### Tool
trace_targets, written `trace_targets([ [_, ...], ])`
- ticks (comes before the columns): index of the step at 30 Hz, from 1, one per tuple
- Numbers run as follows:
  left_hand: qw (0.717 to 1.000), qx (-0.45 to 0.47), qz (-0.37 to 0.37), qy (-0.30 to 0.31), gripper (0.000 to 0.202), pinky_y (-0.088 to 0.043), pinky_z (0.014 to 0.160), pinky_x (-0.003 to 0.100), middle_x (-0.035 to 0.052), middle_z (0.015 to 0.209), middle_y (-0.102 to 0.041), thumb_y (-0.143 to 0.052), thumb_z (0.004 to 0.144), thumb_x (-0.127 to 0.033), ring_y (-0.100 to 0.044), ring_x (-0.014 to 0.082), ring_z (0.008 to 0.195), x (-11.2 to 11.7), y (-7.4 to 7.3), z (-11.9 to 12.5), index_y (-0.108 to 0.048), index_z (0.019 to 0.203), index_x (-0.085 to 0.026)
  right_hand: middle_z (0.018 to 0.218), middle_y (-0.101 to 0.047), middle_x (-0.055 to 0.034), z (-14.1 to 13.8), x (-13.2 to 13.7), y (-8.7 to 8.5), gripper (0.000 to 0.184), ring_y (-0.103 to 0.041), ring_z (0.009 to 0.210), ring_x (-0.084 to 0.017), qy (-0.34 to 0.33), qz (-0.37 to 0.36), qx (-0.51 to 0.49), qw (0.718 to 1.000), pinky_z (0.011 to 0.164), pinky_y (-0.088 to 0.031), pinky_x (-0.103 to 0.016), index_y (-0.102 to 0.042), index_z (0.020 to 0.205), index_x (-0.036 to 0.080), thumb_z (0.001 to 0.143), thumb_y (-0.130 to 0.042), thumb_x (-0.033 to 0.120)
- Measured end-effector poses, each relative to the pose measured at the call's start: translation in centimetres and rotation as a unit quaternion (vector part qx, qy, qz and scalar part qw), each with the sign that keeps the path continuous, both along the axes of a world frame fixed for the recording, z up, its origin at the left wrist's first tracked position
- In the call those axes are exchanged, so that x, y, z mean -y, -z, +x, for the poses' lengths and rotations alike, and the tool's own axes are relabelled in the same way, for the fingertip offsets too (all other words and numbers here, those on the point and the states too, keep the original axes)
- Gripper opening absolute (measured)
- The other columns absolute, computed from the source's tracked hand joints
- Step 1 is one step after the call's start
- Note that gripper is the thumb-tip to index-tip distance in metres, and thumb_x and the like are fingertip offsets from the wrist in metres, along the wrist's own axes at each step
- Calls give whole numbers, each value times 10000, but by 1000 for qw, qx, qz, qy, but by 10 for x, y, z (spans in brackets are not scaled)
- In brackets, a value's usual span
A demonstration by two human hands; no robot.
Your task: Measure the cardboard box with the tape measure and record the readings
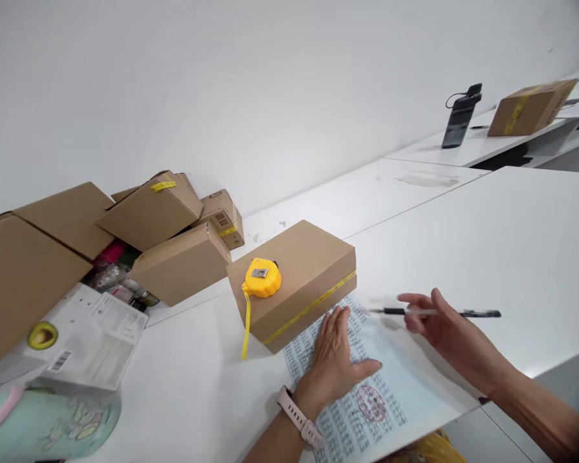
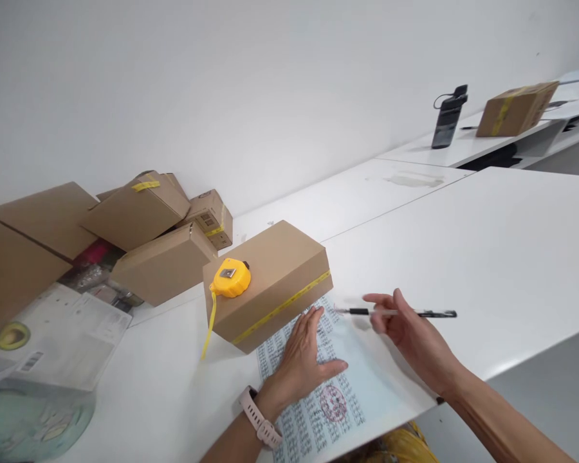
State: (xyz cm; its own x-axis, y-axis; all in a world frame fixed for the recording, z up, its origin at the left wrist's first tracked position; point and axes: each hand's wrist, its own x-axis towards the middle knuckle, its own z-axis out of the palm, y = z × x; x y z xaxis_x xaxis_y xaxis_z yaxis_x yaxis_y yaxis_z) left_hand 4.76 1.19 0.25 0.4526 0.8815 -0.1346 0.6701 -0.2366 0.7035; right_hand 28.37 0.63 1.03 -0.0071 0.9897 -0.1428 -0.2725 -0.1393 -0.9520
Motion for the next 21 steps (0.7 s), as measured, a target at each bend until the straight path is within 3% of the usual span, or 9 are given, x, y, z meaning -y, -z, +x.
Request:
trace_targets([
  [2,1000,6,2,-10,1014,-156,1220,572,128,1633,-161,-743,738,-427,-80,339,1509,0,1,0,-191,1549,-169,871,-687,-91,-10,-5,-3,578,-647,903,-267,-50,-4,-21,998,848,-538,-438,-683,1106,250,926,-335,675],
  [4,1000,13,7,-11,994,-158,1221,569,127,1625,-198,-745,728,-400,-107,337,1506,-1,0,0,-216,1539,-175,990,-702,-108,-20,-10,-5,546,-639,1011,-284,-70,-3,5,998,885,-527,-437,-657,1176,238,908,-428,655],
  [7,1000,17,14,-2,971,-155,1230,548,128,1615,-229,-739,726,-367,-126,329,1504,-2,-1,0,-234,1529,-162,834,-661,-53,-30,-14,-5,414,-617,788,-215,-66,10,113,991,701,-525,-344,-672,990,227,847,-598,609],
  [10,1000,22,11,-8,965,-153,1232,543,120,1615,-232,-741,730,-364,-121,326,1505,-3,-1,1,-236,1528,-165,731,-563,-11,-34,-15,0,449,-456,585,-131,-43,33,198,979,543,-411,-280,-601,739,206,878,-537,629],
  [12,1000,24,12,-15,964,-151,1233,542,122,1613,-238,-743,731,-360,-129,326,1504,-3,-1,2,-236,1527,-163,696,-538,3,-34,-15,4,433,-432,572,-133,-25,42,223,974,553,-391,-287,-599,782,211,910,-490,610],
  [14,999,29,14,-20,958,-158,1228,551,126,1610,-245,-746,730,-356,-137,334,1502,-4,-1,3,-244,1524,-165,709,-576,-8,-33,-17,6,402,-518,656,-171,-28,54,213,975,642,-434,-317,-612,902,215,932,-462,586],
  [17,999,42,15,-24,952,-179,1215,574,126,1607,-255,-756,722,-356,-144,350,1498,-4,-1,4,-263,1518,-184,862,-650,-55,-31,-21,5,399,-595,832,-210,-61,65,187,978,754,-463,-343,-614,934,206,928,-478,581],
  [21,999,39,18,-24,968,-181,1217,572,142,1605,-252,-773,710,-360,-145,352,1498,-5,1,4,-263,1512,-173,722,-552,12,-31,-25,3,388,-446,576,-122,-89,50,237,966,528,-366,-272,-552,779,214,892,-547,586],
])
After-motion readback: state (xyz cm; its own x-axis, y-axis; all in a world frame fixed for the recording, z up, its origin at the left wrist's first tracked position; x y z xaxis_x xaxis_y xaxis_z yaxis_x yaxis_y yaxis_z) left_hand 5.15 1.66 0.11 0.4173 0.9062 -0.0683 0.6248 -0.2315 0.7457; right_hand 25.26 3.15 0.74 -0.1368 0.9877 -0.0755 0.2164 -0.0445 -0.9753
